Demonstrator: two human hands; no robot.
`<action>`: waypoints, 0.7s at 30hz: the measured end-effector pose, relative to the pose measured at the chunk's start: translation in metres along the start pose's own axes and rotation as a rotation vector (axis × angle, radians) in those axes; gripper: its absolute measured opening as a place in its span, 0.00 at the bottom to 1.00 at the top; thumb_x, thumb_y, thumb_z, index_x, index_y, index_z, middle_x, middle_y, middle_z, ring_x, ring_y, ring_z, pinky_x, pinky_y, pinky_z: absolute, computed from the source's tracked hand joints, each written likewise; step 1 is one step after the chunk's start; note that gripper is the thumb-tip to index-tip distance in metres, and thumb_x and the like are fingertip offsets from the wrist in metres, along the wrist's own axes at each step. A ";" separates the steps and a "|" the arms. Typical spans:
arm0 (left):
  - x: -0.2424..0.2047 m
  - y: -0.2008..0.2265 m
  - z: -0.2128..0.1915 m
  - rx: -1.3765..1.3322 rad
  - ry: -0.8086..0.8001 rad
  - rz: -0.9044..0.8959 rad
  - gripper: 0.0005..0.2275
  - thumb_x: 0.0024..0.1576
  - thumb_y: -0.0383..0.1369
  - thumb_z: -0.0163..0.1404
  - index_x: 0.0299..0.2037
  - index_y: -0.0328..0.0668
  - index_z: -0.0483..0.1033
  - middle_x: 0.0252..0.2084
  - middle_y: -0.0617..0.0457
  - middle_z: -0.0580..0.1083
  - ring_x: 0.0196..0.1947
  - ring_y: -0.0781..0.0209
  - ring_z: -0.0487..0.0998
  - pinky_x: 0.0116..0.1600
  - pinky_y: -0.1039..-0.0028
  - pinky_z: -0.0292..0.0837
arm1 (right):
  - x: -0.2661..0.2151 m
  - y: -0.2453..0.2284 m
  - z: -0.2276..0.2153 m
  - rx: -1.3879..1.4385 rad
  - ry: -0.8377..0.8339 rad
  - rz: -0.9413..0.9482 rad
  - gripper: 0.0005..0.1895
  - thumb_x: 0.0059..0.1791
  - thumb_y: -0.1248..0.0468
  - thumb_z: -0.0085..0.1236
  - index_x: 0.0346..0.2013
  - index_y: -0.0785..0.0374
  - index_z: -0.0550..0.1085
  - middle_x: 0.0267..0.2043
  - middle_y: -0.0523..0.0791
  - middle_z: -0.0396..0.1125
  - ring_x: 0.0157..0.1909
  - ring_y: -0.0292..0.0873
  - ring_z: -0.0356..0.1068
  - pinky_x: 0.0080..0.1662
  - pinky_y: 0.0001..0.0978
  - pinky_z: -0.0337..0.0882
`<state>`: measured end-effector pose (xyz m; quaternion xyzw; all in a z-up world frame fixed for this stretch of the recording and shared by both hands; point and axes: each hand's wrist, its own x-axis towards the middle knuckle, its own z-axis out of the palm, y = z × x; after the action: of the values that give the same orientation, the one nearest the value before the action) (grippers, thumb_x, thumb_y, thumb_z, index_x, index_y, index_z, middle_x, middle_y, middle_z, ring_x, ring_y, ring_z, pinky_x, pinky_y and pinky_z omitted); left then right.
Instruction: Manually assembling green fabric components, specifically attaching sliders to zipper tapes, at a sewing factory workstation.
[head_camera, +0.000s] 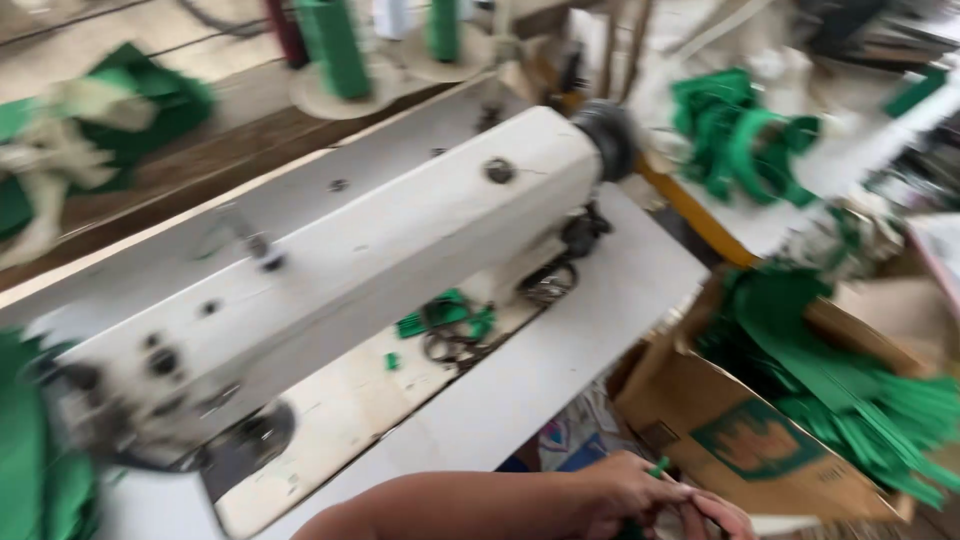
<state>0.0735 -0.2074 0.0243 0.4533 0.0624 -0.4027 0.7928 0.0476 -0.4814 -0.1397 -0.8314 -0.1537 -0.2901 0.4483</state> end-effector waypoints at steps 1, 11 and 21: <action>-0.004 0.011 0.003 -0.067 0.015 -0.079 0.08 0.59 0.41 0.62 0.38 0.49 0.81 0.19 0.61 0.70 0.16 0.75 0.64 0.20 0.86 0.65 | 0.027 -0.056 0.021 -0.041 0.042 -0.014 0.13 0.43 0.66 0.69 0.41 0.57 0.79 0.45 0.45 0.76 0.44 0.35 0.77 0.51 0.20 0.73; -0.010 0.053 -0.005 -0.081 -0.205 -0.163 0.10 0.59 0.36 0.61 0.38 0.37 0.76 0.16 0.50 0.67 0.14 0.63 0.69 0.22 0.80 0.59 | 0.116 -0.222 0.015 0.481 0.275 0.396 0.14 0.41 0.77 0.67 0.41 0.79 0.78 0.47 0.63 0.73 0.53 0.56 0.77 0.51 0.39 0.81; -0.023 0.068 0.001 -0.185 -0.275 -0.134 0.08 0.57 0.34 0.60 0.32 0.39 0.75 0.20 0.57 0.66 0.18 0.70 0.63 0.28 0.77 0.64 | 0.132 -0.234 0.008 0.688 0.129 0.671 0.08 0.43 0.77 0.67 0.36 0.67 0.81 0.41 0.49 0.69 0.44 0.43 0.71 0.53 0.36 0.74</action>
<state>0.1053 -0.1772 0.0815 0.3138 0.0202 -0.5054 0.8036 0.0331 -0.3463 0.0916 -0.6188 0.0640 -0.1130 0.7748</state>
